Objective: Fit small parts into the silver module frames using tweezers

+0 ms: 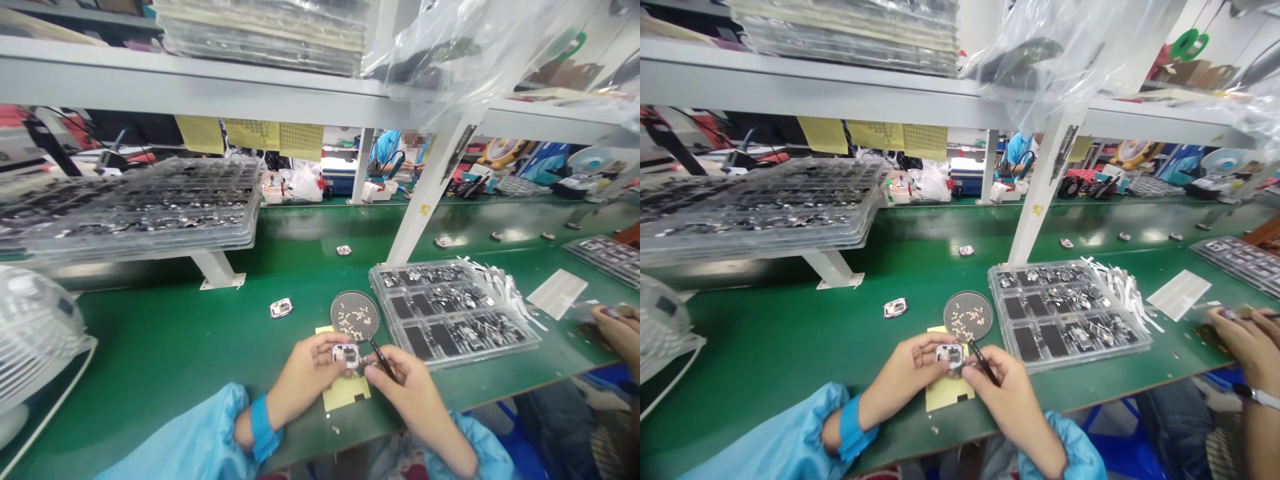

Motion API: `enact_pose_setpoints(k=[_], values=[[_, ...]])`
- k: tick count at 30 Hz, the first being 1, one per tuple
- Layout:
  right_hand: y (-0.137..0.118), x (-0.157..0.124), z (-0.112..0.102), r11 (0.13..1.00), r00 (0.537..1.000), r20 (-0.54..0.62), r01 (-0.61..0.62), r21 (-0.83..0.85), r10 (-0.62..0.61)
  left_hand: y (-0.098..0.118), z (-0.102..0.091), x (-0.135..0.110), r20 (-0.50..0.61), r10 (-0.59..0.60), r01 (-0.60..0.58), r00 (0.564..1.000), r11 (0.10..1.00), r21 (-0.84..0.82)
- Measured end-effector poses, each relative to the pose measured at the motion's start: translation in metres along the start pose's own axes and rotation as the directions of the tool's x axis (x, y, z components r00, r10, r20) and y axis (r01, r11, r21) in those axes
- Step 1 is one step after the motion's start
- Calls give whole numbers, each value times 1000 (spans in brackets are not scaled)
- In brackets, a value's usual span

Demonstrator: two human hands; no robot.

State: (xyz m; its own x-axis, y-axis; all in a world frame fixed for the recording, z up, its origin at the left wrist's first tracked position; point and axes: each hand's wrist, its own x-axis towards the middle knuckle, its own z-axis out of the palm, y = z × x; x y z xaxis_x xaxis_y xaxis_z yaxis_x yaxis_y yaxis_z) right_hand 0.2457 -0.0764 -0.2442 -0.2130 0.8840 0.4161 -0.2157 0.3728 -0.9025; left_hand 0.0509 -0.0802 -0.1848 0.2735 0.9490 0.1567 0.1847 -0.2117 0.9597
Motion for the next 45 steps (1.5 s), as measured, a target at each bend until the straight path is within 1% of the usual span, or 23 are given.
enact_pose_setpoints(k=[2,4,8,11,14,18,23,27,30,32,36,38,39,40,41,43,45], values=[[0,-1,-1,1000,998,61,-18,20,17,2,2,-1,-35,9,-8,999,1000,12],[1,-2,-1,999,996,83,-31,26,29,3,4,-2,-77,21,-18,997,999,36],[4,-3,0,999,998,46,-35,17,34,5,5,-2,-132,59,-51,990,997,59],[5,-2,7,999,999,42,-28,15,27,6,4,-2,-147,69,-54,987,994,99],[8,-1,16,1000,1000,-13,-12,12,13,9,3,-4,-146,86,-66,986,989,136],[12,3,26,1000,994,-113,-1,18,3,13,2,-8,-132,98,-84,986,991,107],[14,8,26,1000,982,-189,17,0,-17,11,3,-11,-100,100,-92,990,992,81],[14,9,24,1000,981,-192,15,-1,-15,7,7,-11,-63,77,-72,995,994,77],[13,9,24,1000,982,-190,17,-1,-17,6,9,-10,-69,106,-94,992,983,156],[13,8,24,1000,981,-194,26,-3,-26,7,9,-11,-76,145,-122,987,962,244],[12,8,23,999,980,-196,42,-6,-43,9,6,-15,-66,258,-198,964,860,470],[12,8,22,999,982,-187,34,-5,-34,11,4,-16,-55,288,-217,956,822,526],[12,8,23,1000,983,-183,31,-6,-31,11,4,-16,-56,288,-217,956,821,527],[11,8,23,999,982,-187,32,-8,-33,11,4,-15,-64,275,-207,959,839,504],[11,9,24,999,978,-203,40,-9,-41,10,4,-14,-74,244,-186,967,874,448],[10,9,26,997,963,-260,75,0,-72,8,5,-11,-82,151,-125,985,957,264],[9,10,27,994,953,-287,109,17,-99,5,5,-8,-67,69,-64,995,995,77]])
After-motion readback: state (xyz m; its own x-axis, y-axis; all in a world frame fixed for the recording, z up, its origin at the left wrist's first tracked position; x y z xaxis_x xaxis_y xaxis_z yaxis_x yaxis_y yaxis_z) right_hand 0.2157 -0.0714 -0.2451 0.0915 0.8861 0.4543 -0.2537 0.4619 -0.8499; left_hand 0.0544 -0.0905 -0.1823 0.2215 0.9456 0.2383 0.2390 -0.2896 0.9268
